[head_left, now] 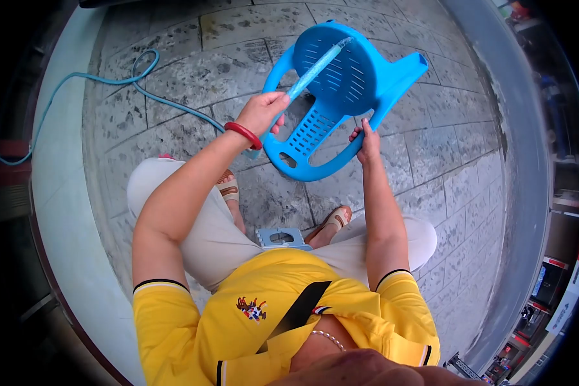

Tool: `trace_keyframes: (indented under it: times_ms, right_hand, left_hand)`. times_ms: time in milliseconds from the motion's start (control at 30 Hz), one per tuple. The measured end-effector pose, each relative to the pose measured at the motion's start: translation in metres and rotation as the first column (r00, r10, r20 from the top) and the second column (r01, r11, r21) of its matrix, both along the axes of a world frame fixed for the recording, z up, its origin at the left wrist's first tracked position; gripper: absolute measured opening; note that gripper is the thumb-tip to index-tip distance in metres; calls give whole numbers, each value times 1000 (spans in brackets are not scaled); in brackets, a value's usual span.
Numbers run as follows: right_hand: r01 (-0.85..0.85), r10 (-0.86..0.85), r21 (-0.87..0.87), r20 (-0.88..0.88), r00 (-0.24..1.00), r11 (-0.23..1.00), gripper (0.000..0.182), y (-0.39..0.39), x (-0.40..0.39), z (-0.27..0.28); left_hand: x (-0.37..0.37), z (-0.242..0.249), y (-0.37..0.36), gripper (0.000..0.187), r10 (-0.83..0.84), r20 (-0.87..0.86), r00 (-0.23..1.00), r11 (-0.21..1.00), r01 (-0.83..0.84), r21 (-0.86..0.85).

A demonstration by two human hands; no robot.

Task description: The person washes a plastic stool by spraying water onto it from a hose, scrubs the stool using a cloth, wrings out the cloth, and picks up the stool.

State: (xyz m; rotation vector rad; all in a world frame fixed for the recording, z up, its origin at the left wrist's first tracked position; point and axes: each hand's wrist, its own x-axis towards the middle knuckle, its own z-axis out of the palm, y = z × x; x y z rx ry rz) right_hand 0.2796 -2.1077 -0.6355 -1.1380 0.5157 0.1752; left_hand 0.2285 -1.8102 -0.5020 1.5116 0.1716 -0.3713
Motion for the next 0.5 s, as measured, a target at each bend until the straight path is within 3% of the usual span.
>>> trace_keyframes:
  times_ms: [167, 333, 500]
  right_hand:
    - [10, -11, 14, 24, 1000, 1000, 30, 0, -8, -1]
    - [5, -5, 3, 34, 999, 1000, 29, -5, -10, -10]
    - [29, -24, -140, 34, 999, 990, 23, 1, 0, 2]
  left_hand:
    - [1, -14, -1, 35, 3, -61, 998, 999, 0, 48]
    - [0, -18, 4, 37, -83, -140, 987, 986, 102, 135]
    - [-2, -14, 5, 37, -59, -138, 989, 985, 80, 151]
